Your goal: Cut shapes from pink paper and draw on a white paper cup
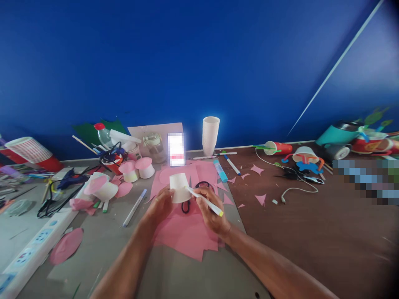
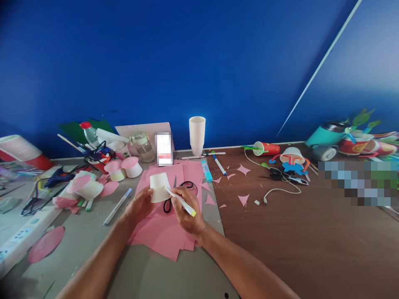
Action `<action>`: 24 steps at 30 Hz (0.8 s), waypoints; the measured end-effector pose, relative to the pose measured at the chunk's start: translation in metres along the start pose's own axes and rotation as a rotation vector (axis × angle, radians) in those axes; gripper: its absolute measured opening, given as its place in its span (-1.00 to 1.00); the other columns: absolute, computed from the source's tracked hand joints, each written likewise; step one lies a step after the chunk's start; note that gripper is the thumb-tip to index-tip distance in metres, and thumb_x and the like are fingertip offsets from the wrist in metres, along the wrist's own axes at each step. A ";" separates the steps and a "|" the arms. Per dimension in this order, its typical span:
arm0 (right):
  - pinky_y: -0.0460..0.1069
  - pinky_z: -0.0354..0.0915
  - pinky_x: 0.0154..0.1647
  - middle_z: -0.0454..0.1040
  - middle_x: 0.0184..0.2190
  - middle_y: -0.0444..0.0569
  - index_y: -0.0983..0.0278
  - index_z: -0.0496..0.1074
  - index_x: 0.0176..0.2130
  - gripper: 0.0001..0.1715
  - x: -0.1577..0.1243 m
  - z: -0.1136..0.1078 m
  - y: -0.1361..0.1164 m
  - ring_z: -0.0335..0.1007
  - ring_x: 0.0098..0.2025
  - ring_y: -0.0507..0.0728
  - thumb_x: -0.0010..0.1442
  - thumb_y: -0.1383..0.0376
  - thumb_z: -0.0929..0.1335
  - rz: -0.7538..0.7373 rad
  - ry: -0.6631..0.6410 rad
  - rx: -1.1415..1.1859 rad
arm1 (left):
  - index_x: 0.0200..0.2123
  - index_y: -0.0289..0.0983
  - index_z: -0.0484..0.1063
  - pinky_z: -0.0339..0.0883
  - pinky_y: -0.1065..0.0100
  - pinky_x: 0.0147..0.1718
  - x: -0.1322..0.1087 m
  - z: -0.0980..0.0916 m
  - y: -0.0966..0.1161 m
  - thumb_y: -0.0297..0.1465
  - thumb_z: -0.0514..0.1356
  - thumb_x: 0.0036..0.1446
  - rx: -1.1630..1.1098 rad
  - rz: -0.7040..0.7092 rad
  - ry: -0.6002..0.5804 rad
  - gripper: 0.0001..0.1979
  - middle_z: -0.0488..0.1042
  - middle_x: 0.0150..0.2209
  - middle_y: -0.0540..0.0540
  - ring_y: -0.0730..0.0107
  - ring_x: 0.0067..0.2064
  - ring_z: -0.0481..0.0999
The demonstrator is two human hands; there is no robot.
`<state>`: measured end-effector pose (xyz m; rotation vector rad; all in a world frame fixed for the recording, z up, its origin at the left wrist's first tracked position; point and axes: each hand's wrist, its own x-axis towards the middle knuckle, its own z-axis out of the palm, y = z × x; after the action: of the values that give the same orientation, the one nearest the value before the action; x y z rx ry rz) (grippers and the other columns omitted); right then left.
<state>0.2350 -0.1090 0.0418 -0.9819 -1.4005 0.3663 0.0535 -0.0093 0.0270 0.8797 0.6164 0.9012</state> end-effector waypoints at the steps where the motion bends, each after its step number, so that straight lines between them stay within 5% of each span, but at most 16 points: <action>1: 0.00 0.47 -0.24 0.57 -0.27 -0.05 0.16 0.45 -0.08 -0.78 0.000 0.000 0.001 0.53 -0.27 0.12 0.45 0.16 0.25 0.004 0.008 0.008 | -0.25 -0.29 0.59 0.44 0.22 0.04 0.000 0.002 0.000 -0.38 0.37 0.03 0.001 0.005 -0.006 -0.82 0.67 -0.26 -0.14 0.06 0.03 0.60; 13: 0.00 0.45 -0.24 0.59 -0.28 -0.04 0.16 0.46 -0.09 -0.81 0.000 -0.001 0.002 0.55 -0.27 0.14 0.43 0.18 0.28 0.065 0.034 0.036 | -0.26 -0.32 0.63 0.37 0.09 0.17 -0.006 0.019 0.008 -0.31 0.40 0.04 -0.088 0.038 -0.098 -0.78 0.69 -0.30 -0.16 -0.03 0.04 0.62; 24: 0.03 0.39 -0.37 0.53 -0.39 -0.07 0.14 0.47 -0.15 -0.67 -0.001 -0.003 0.000 0.45 -0.41 0.13 0.45 0.04 0.23 0.047 -0.013 0.027 | -0.30 -0.24 0.61 0.37 0.08 0.21 -0.002 0.009 0.012 -0.29 0.40 0.02 -0.154 0.056 -0.007 -0.82 0.71 -0.25 -0.09 0.00 0.11 0.58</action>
<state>0.2380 -0.1104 0.0416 -0.9927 -1.3824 0.4259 0.0549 -0.0109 0.0419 0.7647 0.5110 0.9820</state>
